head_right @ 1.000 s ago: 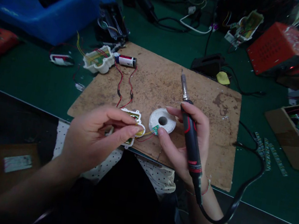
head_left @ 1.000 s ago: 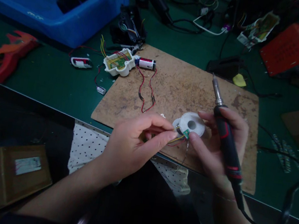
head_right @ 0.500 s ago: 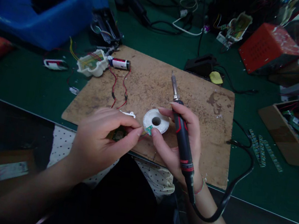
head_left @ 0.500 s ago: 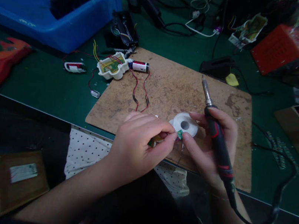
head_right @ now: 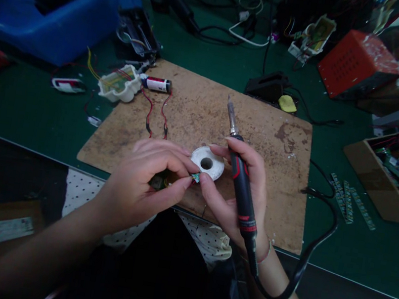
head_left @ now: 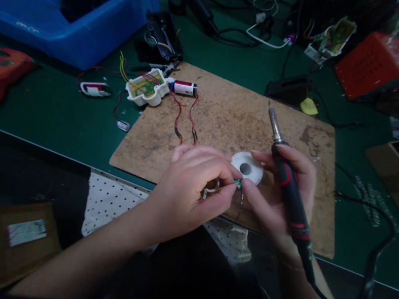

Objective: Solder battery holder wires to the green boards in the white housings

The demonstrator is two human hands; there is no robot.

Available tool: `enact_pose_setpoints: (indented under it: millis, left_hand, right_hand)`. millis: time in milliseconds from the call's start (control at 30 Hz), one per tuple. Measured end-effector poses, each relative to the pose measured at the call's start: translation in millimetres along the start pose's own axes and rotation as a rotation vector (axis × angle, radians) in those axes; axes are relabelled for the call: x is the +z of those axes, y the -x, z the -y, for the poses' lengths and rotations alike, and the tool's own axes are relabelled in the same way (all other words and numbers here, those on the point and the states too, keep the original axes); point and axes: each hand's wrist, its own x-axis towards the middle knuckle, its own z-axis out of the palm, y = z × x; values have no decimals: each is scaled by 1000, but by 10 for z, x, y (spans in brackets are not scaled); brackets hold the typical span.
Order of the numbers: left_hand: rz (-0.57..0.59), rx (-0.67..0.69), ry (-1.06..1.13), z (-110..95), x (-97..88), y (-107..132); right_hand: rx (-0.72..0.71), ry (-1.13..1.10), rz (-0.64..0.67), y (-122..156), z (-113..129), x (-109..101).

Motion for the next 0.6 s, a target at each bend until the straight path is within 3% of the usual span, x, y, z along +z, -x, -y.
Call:
enact_pose_setpoints:
  millis: [233,467,600]
  left_hand:
    - [28,-30,-23,10,0,16]
    - [8,-43,-14,-2,11,22]
    - [0,-46,-17,-12,15,26]
  right_hand:
    - [-17,27,-56,-7,6,15]
    - [-57,82,-405,-28,22,-76]
    - [21,99,-314,-86,-68,-85]
